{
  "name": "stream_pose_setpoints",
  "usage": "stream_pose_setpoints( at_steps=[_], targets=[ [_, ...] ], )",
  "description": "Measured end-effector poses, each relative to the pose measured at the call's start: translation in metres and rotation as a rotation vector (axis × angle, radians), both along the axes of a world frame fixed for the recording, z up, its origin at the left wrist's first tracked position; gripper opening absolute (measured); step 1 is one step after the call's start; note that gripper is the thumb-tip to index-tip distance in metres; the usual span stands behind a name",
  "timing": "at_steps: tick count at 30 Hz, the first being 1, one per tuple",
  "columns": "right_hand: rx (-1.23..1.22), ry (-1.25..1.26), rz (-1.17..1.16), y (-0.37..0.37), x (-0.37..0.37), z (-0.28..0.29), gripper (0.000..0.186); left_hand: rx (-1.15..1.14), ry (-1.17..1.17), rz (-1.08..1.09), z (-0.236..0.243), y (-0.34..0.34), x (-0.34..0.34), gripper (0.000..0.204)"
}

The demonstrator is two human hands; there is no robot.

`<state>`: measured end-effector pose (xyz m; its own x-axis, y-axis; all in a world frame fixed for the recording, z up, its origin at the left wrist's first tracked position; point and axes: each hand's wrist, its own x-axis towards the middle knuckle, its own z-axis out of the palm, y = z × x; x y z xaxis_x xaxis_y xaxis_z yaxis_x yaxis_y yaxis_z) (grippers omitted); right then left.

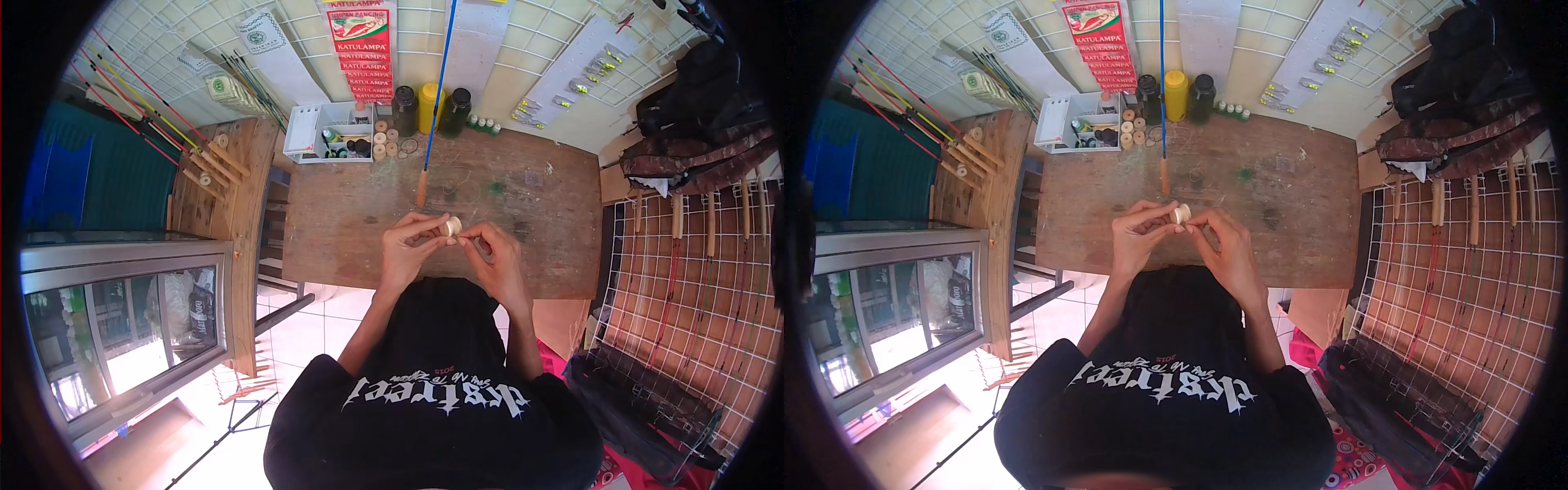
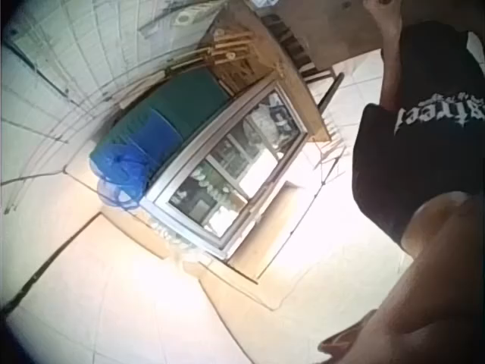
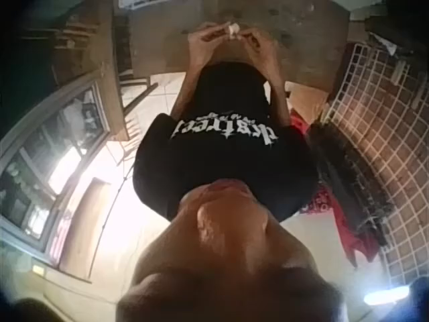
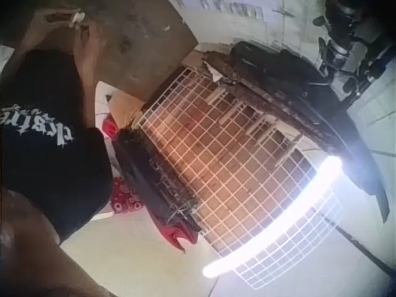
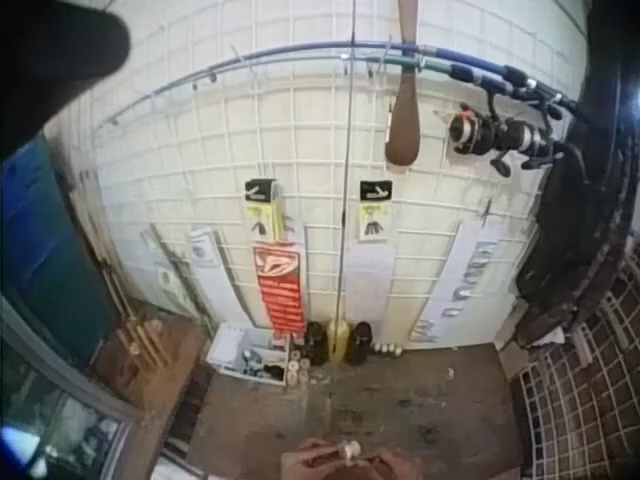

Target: Repairing or assembling a fishing rod by threading line through guides and attaching components.

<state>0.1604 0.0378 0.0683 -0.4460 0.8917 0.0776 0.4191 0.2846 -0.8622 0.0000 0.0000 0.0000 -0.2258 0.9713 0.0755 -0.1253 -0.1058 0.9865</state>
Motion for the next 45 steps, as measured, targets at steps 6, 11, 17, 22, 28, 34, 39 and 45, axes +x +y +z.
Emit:
stream_pose_setpoints(
  at_steps=[6, 11, 17, 22, 28, 34, 39, 45],
  targets=[
    [-0.039, 0.020, 0.004, -0.003, -0.004, -0.008, 0.008, -0.014, -0.113, 0.025, 0.005, 0.003, -0.004, 0.036],
    [-0.141, 0.107, 0.032, -0.006, -0.004, -0.021, 0.009, -0.060, -0.237, 0.020, 0.009, 0.002, -0.005, 0.032],
    [-0.445, 0.284, 0.110, 0.000, 0.003, -0.055, 0.005, -0.105, -0.261, -0.063, 0.013, 0.000, -0.007, 0.033],
    [-0.319, 0.262, 0.098, 0.023, 0.013, -0.056, 0.004, -0.146, -0.208, -0.190, 0.019, -0.002, -0.011, 0.032],
    [-0.258, 0.047, 0.139, 0.041, 0.011, -0.019, 0.008, -0.206, -0.173, -0.260, 0.012, -0.002, -0.012, 0.029],
    [-0.138, -0.043, 0.131, 0.035, 0.000, 0.001, 0.014, -0.172, -0.161, -0.191, 0.008, 0.001, -0.011, 0.029],
    [-0.096, 0.002, 0.066, 0.024, -0.009, 0.007, 0.012, -0.199, -0.097, -0.106, 0.008, 0.001, -0.010, 0.030],
    [-0.055, 0.028, 0.053, 0.011, -0.010, 0.005, 0.009, -0.165, -0.233, -0.076, 0.005, 0.004, -0.012, 0.032]
  ],
)
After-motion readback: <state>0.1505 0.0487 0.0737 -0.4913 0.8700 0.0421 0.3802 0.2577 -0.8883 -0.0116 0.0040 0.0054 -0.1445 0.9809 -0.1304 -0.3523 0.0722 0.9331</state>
